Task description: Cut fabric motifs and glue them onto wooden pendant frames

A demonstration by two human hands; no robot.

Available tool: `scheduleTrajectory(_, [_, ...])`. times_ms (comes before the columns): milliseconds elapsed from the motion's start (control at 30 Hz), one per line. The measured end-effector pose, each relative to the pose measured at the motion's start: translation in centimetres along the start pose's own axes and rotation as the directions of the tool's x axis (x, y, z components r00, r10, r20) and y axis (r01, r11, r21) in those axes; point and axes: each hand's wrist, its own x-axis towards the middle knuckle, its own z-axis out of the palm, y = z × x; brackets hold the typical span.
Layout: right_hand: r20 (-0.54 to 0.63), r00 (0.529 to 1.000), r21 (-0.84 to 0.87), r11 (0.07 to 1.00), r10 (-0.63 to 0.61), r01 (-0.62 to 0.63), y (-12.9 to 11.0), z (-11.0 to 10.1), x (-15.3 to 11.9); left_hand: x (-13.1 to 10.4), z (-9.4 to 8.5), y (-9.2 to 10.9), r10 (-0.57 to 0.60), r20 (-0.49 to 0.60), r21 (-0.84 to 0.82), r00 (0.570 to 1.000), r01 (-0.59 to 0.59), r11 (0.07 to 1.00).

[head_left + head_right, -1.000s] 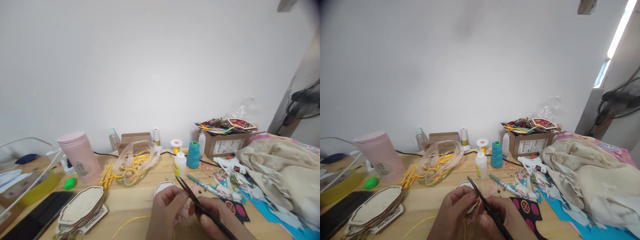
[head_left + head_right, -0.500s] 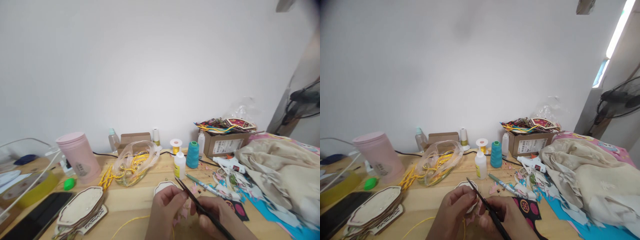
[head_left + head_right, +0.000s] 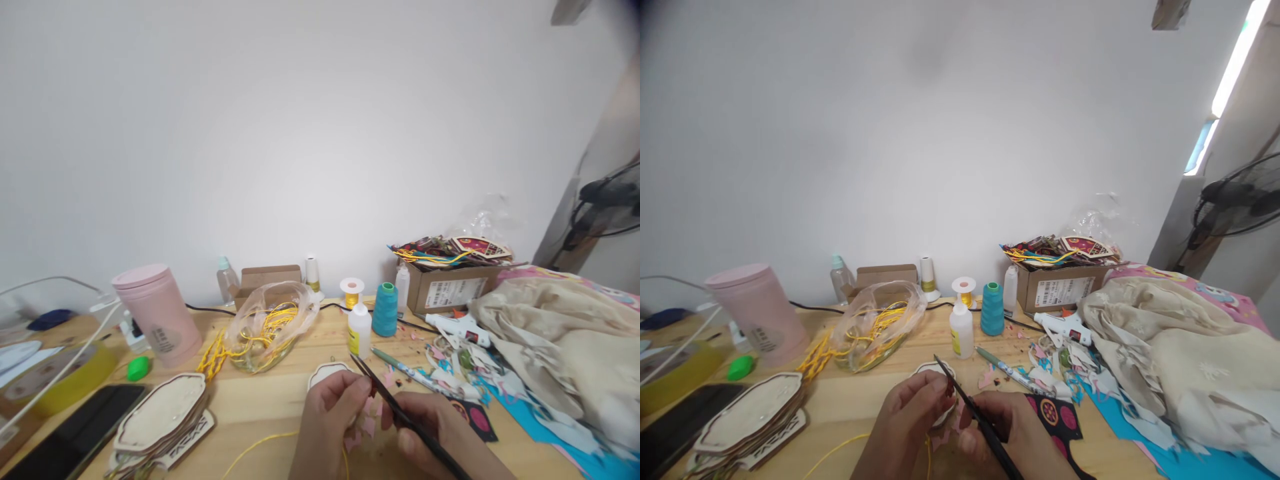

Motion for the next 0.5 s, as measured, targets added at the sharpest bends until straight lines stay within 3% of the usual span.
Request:
scheduleTrajectory(333, [-0.028, 1.0, 0.034, 0.999, 0.009, -0.008, 1.2, 0.0, 0.0, -0.1, 0.3, 0.1, -0.005, -0.057, -0.015, 0.998, 0.004, 1.0])
scheduleTrajectory(500, [-0.045, 0.999, -0.075, 0.997, 0.0, -0.003, 2.7, -0.1, 0.4, 0.0, 0.4, -0.1, 0.042, -0.062, -0.003, 0.997, -0.042, 0.999])
